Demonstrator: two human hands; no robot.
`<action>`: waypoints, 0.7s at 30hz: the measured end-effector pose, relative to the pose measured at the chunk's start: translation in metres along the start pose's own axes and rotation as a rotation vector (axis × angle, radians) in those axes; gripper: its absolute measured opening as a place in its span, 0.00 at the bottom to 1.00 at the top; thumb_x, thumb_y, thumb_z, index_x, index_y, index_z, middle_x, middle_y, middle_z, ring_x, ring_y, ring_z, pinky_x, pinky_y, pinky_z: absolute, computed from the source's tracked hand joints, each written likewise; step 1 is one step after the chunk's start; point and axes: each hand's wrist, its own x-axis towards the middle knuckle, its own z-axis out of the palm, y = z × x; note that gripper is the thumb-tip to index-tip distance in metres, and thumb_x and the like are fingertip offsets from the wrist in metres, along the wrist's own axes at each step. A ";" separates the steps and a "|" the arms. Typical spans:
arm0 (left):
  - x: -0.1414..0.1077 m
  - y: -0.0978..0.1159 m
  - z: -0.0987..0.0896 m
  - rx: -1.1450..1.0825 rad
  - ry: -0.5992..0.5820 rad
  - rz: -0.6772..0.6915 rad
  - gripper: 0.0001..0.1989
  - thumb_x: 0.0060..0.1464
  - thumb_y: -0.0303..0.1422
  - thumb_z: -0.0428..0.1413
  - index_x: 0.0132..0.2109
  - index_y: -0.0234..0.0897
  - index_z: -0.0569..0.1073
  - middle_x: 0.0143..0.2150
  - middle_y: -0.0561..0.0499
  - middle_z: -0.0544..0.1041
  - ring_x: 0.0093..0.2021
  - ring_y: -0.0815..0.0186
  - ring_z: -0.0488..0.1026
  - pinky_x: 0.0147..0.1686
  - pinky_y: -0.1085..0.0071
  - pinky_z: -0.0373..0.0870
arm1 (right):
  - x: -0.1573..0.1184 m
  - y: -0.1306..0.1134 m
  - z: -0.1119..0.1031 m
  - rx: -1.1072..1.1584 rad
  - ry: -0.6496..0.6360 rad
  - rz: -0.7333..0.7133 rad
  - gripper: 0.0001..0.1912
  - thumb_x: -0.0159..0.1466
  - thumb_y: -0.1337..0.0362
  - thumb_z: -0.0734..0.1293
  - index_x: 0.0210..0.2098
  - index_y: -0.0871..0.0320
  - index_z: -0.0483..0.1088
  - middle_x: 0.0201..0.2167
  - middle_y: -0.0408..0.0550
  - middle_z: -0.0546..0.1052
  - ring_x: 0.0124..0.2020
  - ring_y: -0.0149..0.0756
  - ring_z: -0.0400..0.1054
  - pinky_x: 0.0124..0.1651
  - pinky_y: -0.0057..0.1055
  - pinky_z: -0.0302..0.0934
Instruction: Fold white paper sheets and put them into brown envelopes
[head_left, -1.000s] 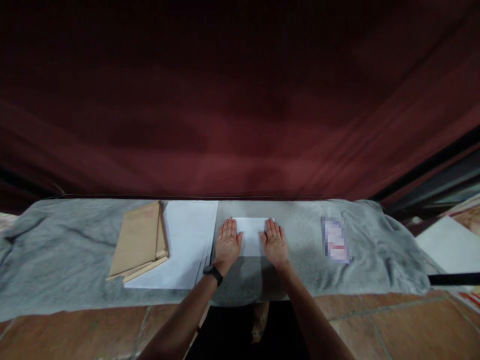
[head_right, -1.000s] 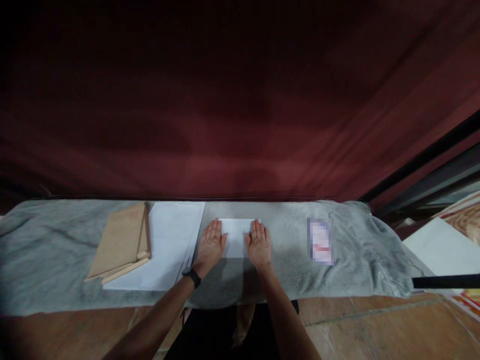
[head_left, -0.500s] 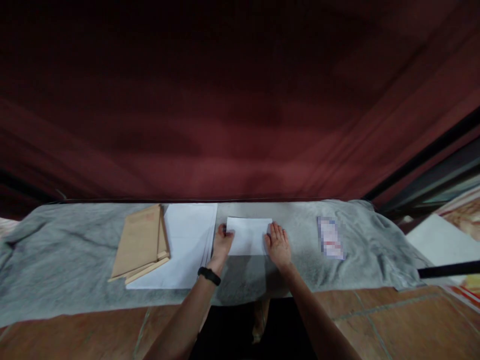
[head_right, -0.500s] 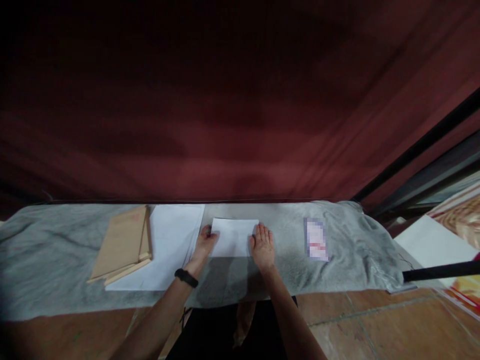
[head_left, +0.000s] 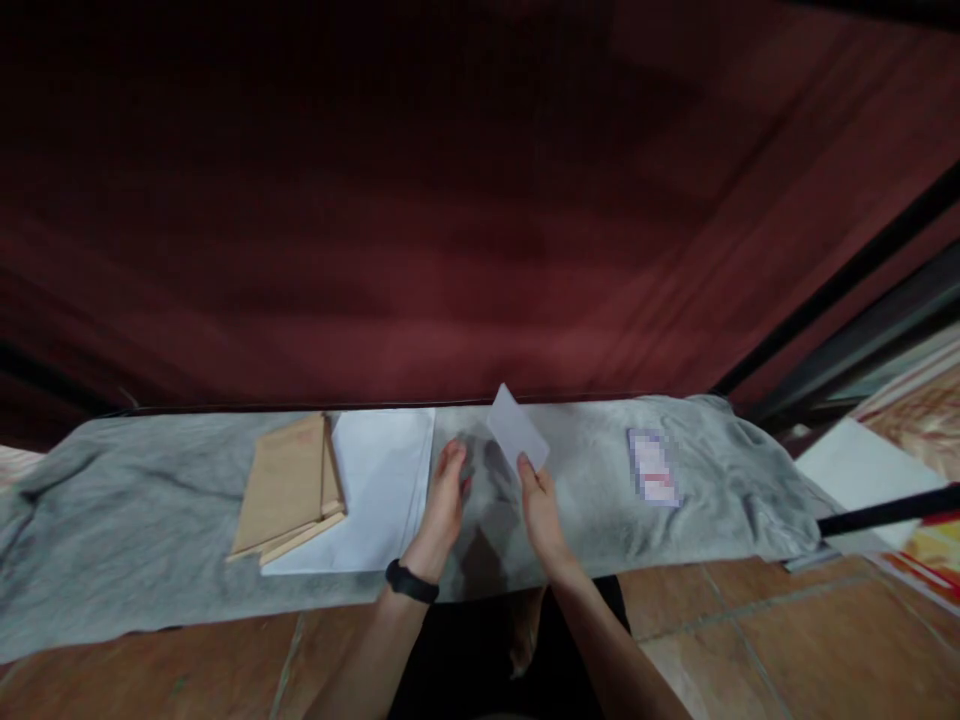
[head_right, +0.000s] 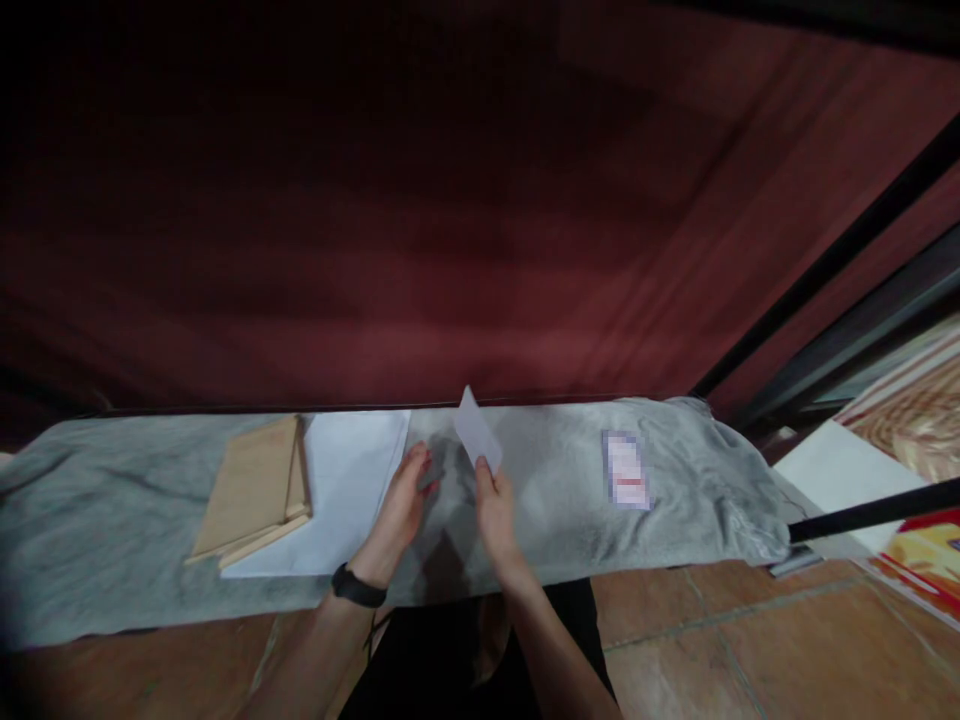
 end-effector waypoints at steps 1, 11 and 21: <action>-0.003 -0.005 -0.004 0.021 0.049 -0.029 0.27 0.51 0.43 0.64 0.56 0.44 0.71 0.57 0.45 0.75 0.52 0.62 0.74 0.39 0.73 0.70 | 0.002 -0.005 0.001 0.113 0.033 0.058 0.21 0.65 0.51 0.66 0.50 0.58 0.74 0.47 0.49 0.81 0.50 0.42 0.75 0.56 0.37 0.67; 0.004 -0.053 -0.027 0.189 -0.129 0.134 0.35 0.42 0.27 0.62 0.60 0.35 0.68 0.45 0.46 0.81 0.41 0.59 0.79 0.44 0.64 0.75 | -0.002 0.049 -0.043 0.018 0.245 0.163 0.16 0.57 0.54 0.66 0.41 0.57 0.70 0.33 0.43 0.79 0.31 0.35 0.73 0.35 0.29 0.67; 0.034 -0.043 -0.052 0.911 -0.024 0.451 0.39 0.48 0.23 0.55 0.69 0.35 0.59 0.59 0.41 0.73 0.60 0.52 0.71 0.62 0.56 0.65 | -0.019 0.083 -0.091 -0.790 0.053 -0.133 0.28 0.64 0.58 0.58 0.62 0.61 0.63 0.42 0.55 0.79 0.39 0.44 0.75 0.44 0.39 0.69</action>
